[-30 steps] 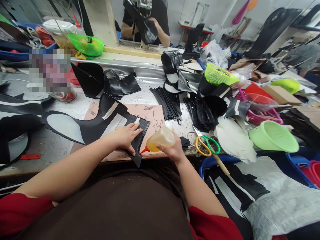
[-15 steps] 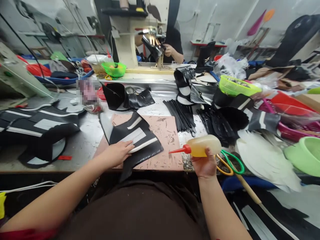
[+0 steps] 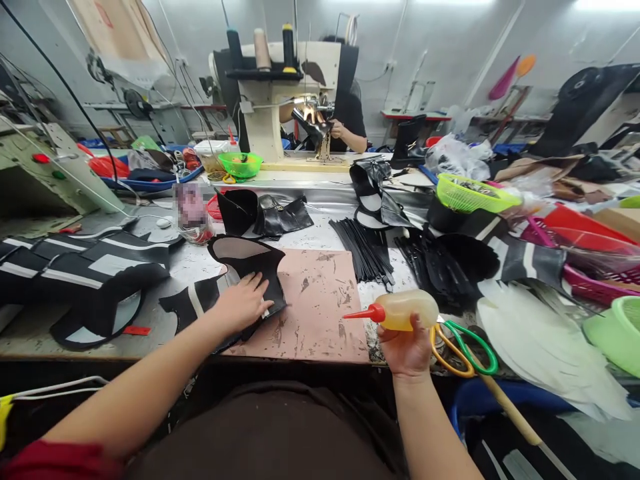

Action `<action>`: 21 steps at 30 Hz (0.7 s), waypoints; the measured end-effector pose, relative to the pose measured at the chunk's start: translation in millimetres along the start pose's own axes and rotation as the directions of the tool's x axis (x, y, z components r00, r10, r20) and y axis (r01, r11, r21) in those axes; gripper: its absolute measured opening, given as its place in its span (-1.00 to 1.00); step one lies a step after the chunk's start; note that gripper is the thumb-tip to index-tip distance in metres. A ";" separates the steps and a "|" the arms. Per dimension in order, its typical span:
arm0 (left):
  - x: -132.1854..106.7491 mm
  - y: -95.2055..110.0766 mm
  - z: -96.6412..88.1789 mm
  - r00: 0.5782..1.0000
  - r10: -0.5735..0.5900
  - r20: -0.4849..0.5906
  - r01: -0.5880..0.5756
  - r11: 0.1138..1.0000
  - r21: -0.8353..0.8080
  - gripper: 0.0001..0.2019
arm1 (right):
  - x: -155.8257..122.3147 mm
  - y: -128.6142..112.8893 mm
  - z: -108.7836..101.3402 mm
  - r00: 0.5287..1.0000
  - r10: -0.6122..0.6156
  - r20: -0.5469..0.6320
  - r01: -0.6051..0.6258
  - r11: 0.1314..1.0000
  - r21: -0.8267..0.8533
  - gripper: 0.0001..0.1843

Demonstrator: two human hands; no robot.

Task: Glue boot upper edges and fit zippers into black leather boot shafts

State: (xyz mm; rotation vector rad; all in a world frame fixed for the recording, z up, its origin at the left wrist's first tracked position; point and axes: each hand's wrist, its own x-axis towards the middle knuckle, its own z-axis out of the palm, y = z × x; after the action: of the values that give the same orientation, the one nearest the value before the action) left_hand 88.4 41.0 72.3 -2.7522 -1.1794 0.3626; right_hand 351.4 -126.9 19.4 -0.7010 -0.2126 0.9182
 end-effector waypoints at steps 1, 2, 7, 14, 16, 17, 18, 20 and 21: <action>3.6 8.1 3.2 0.999 0.035 0.014 -0.035 0.999 0.002 -0.54 | 0.4 1.2 1.2 1.000 0.008 0.002 -0.008 1.000 0.000 -0.57; 5.8 12.9 5.6 0.995 0.091 0.037 -0.091 0.996 -0.008 -0.54 | 0.8 2.0 2.3 1.000 0.016 -0.002 -0.016 1.000 -0.003 -0.57; 8.3 12.0 2.1 0.947 0.299 0.116 -0.280 0.948 -0.151 -0.58 | 6.6 7.9 7.7 0.998 0.047 -0.048 -0.047 0.999 0.001 -0.50; 26.0 15.5 -0.5 0.965 0.260 0.015 -0.259 0.965 -0.048 -0.18 | 36.6 34.9 25.2 0.998 0.055 -0.026 -0.058 0.991 -0.121 -0.55; 30.7 11.9 2.7 0.950 0.302 0.073 -0.301 0.953 -0.034 -0.06 | 48.0 43.1 35.2 1.000 0.009 -0.026 -0.014 0.982 -0.189 -0.54; 32.7 9.5 4.3 0.942 0.315 0.117 -0.313 0.949 -0.038 -0.02 | 53.8 47.1 40.9 1.000 -0.015 -0.025 0.009 0.972 -0.234 -0.51; 34.3 7.0 5.7 0.933 0.325 0.156 -0.322 0.946 -0.042 0.01 | 59.6 50.9 46.9 0.999 -0.037 -0.020 0.030 0.958 -0.285 -0.48; 36.4 3.0 8.1 0.919 0.339 0.204 -0.337 0.940 -0.043 0.09 | 71.0 58.6 58.9 0.996 -0.086 -0.002 0.078 0.914 -0.399 -0.41; 36.8 1.8 8.9 0.915 0.342 0.215 -0.341 0.939 -0.045 0.12 | 76.3 62.4 64.4 0.993 -0.114 0.009 0.106 0.885 -0.454 -0.38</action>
State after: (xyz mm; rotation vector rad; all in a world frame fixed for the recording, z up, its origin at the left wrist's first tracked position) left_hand 111.8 66.6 57.2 -2.9833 -0.7262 0.7184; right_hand 327.5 -11.6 19.5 -1.1188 -0.4574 0.7569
